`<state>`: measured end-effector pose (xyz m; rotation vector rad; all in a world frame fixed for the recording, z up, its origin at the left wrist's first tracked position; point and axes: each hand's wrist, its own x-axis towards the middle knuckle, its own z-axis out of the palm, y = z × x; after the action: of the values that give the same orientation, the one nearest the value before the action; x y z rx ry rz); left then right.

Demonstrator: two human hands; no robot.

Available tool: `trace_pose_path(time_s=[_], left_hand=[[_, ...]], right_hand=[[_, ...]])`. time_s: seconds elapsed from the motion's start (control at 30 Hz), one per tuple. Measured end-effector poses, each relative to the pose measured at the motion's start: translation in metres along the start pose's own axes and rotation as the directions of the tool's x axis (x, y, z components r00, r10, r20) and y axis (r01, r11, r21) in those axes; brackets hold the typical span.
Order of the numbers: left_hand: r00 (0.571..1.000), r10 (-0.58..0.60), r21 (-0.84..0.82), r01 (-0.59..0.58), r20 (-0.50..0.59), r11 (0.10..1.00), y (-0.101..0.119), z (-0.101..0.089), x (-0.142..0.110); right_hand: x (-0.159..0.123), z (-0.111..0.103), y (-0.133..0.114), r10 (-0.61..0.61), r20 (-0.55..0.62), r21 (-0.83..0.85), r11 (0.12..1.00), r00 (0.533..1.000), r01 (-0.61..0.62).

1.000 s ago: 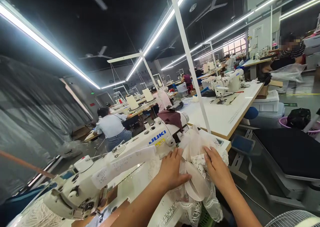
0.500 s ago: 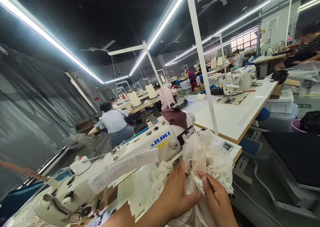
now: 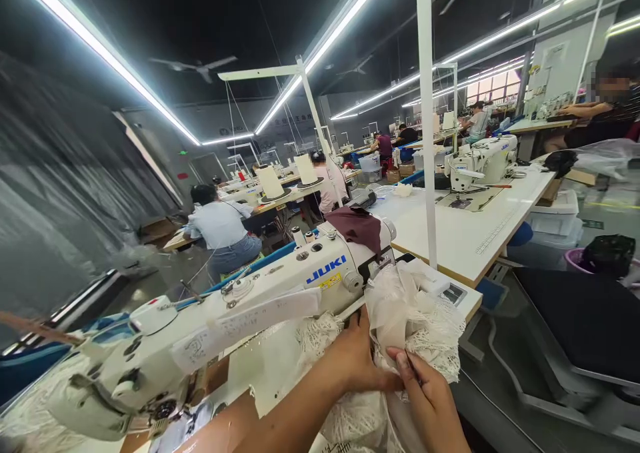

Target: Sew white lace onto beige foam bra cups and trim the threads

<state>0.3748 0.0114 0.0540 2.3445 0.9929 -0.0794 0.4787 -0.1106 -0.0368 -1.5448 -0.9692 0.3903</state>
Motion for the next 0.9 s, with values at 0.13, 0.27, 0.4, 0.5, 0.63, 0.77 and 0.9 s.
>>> trace_pose_path(time_s=[0.13, 0.27, 0.4, 0.5, 0.63, 0.77, 0.9], left_hand=[[0.999, -0.002, 0.018, 0.003, -0.047, 1.0, -0.002, 0.005, -0.006], [0.995, 0.04, -0.026, -0.043, -0.093, 0.999, -0.012, 0.007, -0.01], [0.996, 0.005, 0.043, -0.001, -0.091, 0.999, -0.018, 0.007, -0.001], [0.995, 0.027, 0.075, -0.019, -0.098, 0.997, -0.019, 0.006, 0.008], [0.987, 0.023, 0.067, -0.012, -0.161, 0.998, -0.022, 0.008, 0.012], [0.973, 0.036, 0.05, -0.025, -0.23, 0.998, -0.027, 0.013, 0.011], [0.949, 0.098, 0.004, -0.102, -0.299, 0.995, -0.033, 0.015, 0.007]], right_hand=[[-0.002, 0.009, -0.003, -0.077, 0.018, -0.042, 0.996, 0.997, 0.078], [0.001, 0.018, -0.008, -0.195, 0.064, -0.057, 0.978, 0.979, 0.199], [0.007, 0.022, -0.015, -0.301, 0.142, -0.077, 0.946, 0.943, 0.313], [0.006, 0.019, -0.019, -0.352, 0.172, -0.11, 0.921, 0.92, 0.373], [0.005, -0.006, -0.019, -0.349, -0.052, -0.223, 0.917, 0.936, 0.33], [0.027, -0.031, -0.015, -0.222, -0.29, -0.355, 0.928, 0.931, 0.111], [0.043, -0.017, -0.016, -0.125, -0.129, -0.398, 0.915, 0.984, 0.064]])
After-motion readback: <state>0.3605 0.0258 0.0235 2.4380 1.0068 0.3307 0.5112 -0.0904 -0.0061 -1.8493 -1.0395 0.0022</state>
